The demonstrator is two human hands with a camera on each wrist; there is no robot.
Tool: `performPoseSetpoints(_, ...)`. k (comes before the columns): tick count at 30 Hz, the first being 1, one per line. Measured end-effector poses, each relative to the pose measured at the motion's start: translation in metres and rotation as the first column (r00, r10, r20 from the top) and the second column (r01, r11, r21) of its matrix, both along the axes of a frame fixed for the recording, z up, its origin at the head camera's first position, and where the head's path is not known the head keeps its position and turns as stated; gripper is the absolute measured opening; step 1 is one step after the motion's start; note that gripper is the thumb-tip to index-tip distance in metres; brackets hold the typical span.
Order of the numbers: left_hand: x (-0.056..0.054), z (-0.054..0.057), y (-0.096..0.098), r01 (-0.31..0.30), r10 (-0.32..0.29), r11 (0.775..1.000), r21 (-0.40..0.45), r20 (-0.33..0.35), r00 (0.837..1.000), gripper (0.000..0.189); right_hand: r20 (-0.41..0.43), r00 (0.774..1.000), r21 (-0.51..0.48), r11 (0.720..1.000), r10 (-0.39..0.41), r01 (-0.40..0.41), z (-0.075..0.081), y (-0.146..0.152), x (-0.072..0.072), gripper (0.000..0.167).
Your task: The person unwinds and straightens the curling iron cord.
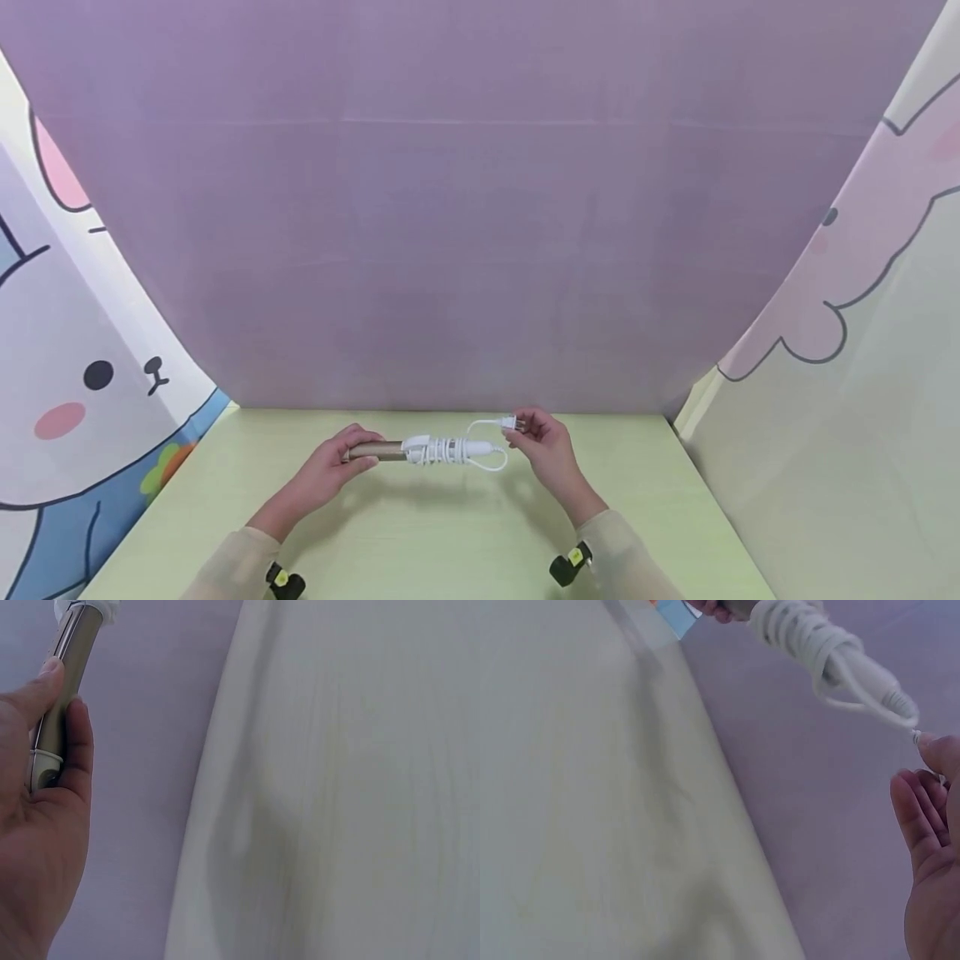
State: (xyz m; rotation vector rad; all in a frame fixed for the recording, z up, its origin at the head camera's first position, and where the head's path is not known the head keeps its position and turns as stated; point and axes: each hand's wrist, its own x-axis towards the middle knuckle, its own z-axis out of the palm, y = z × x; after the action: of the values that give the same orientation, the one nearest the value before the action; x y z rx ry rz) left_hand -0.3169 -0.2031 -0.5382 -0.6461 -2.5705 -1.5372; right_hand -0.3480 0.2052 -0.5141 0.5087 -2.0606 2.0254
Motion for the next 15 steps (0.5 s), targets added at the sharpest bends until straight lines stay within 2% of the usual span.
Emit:
performPoseSetpoints(4, 0.001, 0.002, 0.000, -0.003, 0.003, 1.000, 0.000, 0.005, 1.000, 0.028, 0.030, 1.000, 0.015, 1.000, 0.006, -0.007, -0.008, 0.001, -0.001, 0.023)
performPoseSetpoints(9, 0.002, 0.005, 0.001, -0.023, 0.023, 1.000, 0.013, 0.003, 1.000, 0.027, 0.049, 0.999, 0.090, 0.996, 0.021, -0.025, -0.018, 0.004, 0.001, 0.024)
performPoseSetpoints(15, 0.001, 0.006, 0.002, -0.054, 0.056, 0.997, 0.047, -0.042, 0.998, 0.027, 0.093, 0.992, 0.157, 0.983, 0.083, -0.097, -0.025, 0.008, 0.007, 0.024)
